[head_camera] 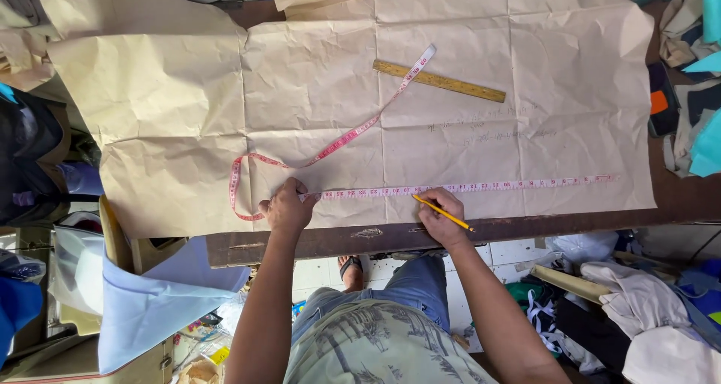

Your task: Drafting a garment pattern on brown paper by measuring with a tape measure, marking with a pencil, and cutting with scissors.

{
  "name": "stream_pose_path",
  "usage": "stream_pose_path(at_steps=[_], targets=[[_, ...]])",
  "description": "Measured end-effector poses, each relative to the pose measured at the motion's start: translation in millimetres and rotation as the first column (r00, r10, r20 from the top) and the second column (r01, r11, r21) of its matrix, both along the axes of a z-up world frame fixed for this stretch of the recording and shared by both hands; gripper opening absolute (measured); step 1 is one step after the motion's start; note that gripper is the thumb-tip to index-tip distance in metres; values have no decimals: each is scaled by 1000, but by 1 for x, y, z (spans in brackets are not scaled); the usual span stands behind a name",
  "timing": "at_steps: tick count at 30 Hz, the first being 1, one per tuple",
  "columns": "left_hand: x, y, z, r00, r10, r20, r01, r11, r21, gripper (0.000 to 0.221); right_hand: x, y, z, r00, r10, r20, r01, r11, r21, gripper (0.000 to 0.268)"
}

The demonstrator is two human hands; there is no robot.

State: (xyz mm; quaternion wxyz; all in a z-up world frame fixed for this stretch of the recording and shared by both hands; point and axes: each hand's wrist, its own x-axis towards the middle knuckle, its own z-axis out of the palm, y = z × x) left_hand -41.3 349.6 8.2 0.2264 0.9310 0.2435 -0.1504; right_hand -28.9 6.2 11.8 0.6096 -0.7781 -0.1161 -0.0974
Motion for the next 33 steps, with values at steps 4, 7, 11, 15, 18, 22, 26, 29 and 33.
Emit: stream_pose_path(at_steps=[4, 7, 11, 15, 18, 22, 26, 29, 33], targets=[[4, 2, 8, 1000, 5, -13, -6, 1000, -27, 30, 1, 0, -8, 1000, -16, -2, 16, 1000, -19, 11], [5, 1, 15, 999, 6, -36, -7, 999, -46, 30, 0, -1, -12, 999, -40, -17, 39, 999, -17, 9], [6, 0, 28, 999, 5, -40, -8, 998, -67, 32, 1, 0, -19, 998, -63, -10, 62, 997, -52, 9], [6, -1, 32, 999, 11, -41, -13, 998, -62, 31, 1, -1, -19, 998, -59, -7, 58, 997, -51, 9], [5, -1, 37, 999, 9, -44, -12, 997, -74, 30, 0, -1, -17, 999, -47, -5, 47, 998, -44, 10], [5, 0, 34, 999, 4, -35, -7, 997, -72, 31, 0, -2, -17, 999, -42, 22, 43, 997, -66, 10], [5, -1, 34, 999, -5, -38, 2, 997, -73, 30, -1, -1, -11, 999, -29, 20, 30, 998, -60, 9], [6, 1, 31, 1000, 1, -30, -3, 998, -68, 30, 0, -2, -12, 999, -39, 25, 40, 998, -41, 7], [7, 0, 35, 999, -6, -53, 3, 998, -60, 30, 1, -5, -14, 999, -45, 27, 46, 998, -41, 8]])
